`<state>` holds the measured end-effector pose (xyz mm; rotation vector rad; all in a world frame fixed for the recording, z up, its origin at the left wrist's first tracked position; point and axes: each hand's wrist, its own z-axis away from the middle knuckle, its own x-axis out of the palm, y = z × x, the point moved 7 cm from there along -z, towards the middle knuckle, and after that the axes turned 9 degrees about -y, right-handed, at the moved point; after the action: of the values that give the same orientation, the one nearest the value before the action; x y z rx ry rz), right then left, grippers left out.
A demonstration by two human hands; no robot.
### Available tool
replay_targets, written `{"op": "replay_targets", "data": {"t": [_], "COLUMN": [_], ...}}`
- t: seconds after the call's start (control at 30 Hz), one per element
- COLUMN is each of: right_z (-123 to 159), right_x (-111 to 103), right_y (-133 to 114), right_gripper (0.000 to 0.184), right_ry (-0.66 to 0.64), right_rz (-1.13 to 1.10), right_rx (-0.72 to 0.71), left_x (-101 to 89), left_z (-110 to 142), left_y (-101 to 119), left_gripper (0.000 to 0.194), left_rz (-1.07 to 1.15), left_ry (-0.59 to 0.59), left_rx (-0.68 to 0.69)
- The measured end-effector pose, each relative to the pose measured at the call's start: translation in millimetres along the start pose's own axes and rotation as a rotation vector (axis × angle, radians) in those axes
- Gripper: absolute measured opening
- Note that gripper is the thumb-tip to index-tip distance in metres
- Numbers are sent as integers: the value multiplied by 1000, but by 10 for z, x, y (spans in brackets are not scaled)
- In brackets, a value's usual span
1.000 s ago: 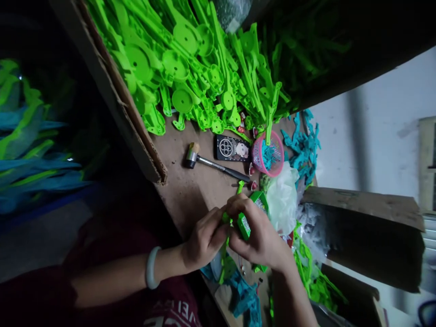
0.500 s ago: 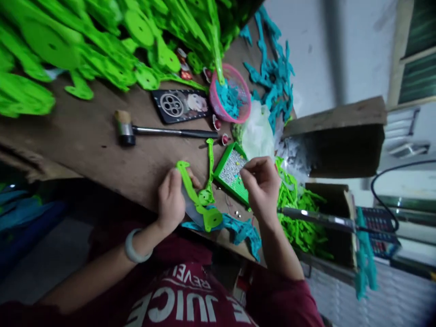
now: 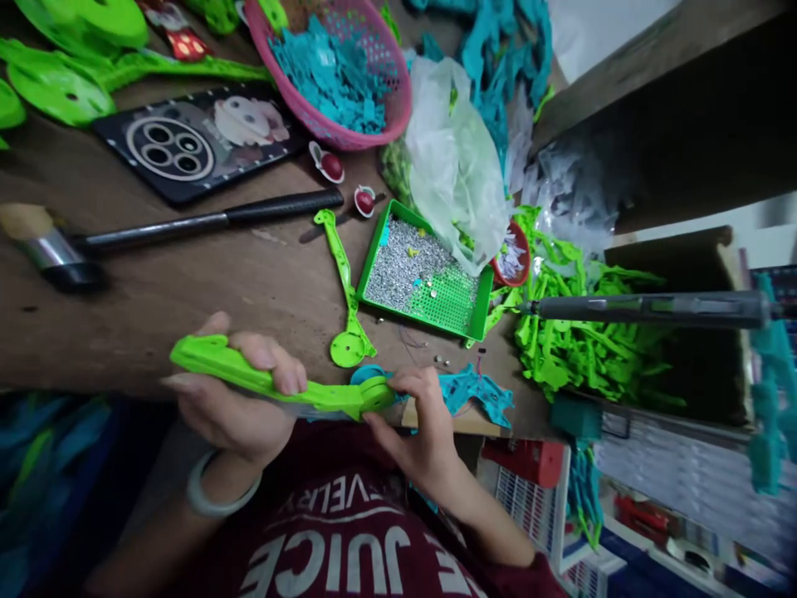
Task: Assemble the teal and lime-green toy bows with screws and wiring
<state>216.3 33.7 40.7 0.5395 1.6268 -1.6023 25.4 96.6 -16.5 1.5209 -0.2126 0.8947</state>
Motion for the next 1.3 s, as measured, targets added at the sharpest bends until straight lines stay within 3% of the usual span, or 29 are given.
{"op": "replay_targets", "data": {"t": [0.1, 0.2, 0.33, 0.47, 0.57, 0.77, 1.07, 1.3], "right_z": [-101, -207, -285, -272, -281, -353, -465, -538], "right_x": [-38, -37, 35, 140, 183, 200, 206, 207], "right_y": [-22, -37, -72, -160, -230, -300, -263, -303], "right_gripper": [32, 39, 42, 31, 26, 36, 27, 15], "right_ry": [-188, -380, -494, -458, -402, -339, -557, -510], "right_rz": [30, 101, 269, 428, 522, 591, 435, 361], "right_rx": [8, 49, 62, 11, -14, 10, -10, -59], "left_x": [23, 65, 108, 93, 97, 126, 141, 160], "left_z": [51, 99, 110, 70, 40, 6, -14, -73], "left_y": [38, 66, 79, 49, 68, 35, 65, 155], "left_gripper": [45, 41, 35, 28, 29, 31, 28, 33], "left_rz": [-48, -77, -105, -159, -218, -285, -335, -397], "left_ry": [34, 48, 42, 58, 62, 111, 54, 68], "left_rx": [45, 93, 97, 22, 47, 5, 70, 143]}}
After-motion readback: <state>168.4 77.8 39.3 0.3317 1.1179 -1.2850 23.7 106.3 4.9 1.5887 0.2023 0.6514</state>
